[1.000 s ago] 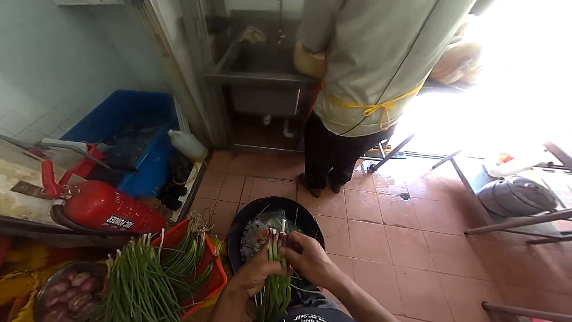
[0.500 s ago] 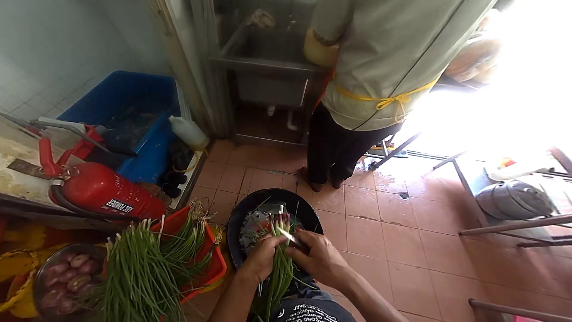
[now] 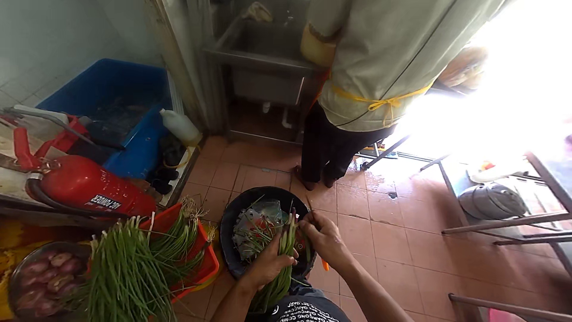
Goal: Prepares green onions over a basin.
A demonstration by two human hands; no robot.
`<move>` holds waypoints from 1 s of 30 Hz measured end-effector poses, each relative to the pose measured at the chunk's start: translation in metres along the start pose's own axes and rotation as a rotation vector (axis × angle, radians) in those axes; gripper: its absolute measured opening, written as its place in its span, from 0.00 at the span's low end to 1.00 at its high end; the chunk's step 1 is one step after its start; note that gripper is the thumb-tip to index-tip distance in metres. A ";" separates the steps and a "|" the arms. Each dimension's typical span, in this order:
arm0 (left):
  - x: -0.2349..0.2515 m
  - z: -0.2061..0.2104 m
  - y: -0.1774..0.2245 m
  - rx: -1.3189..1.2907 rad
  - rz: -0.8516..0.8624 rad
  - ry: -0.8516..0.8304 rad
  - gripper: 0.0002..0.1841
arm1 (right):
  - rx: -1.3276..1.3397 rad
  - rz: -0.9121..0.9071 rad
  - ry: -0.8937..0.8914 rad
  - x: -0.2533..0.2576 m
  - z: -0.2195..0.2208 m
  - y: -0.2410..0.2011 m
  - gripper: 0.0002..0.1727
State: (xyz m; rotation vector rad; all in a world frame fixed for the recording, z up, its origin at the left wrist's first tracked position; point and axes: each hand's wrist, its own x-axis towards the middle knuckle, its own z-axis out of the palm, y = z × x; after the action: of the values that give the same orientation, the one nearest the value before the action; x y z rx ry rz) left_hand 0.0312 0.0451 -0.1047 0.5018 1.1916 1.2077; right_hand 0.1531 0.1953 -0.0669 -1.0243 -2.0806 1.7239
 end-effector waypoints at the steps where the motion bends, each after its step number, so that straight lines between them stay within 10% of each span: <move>1: 0.000 0.000 0.000 0.016 -0.015 0.001 0.36 | -0.013 -0.025 0.039 0.001 -0.005 -0.003 0.09; 9: 0.000 0.001 0.000 -0.013 -0.045 -0.011 0.36 | 0.323 -0.159 0.332 0.005 -0.043 -0.005 0.02; 12: 0.001 0.003 0.003 0.018 -0.065 -0.004 0.37 | 0.066 -0.093 0.186 -0.004 -0.035 -0.002 0.17; 23: 0.008 0.036 0.010 0.834 -0.140 0.249 0.36 | -0.649 0.175 -0.043 0.002 -0.009 -0.020 0.18; 30: 0.006 0.024 -0.005 0.849 -0.113 0.361 0.36 | 0.116 0.171 0.086 -0.001 -0.037 -0.010 0.15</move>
State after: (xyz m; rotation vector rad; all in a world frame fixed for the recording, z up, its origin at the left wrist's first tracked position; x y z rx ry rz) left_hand 0.0548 0.0551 -0.1029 0.8423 2.0202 0.6598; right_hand 0.1724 0.2224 -0.0479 -1.2485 -1.8650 1.8205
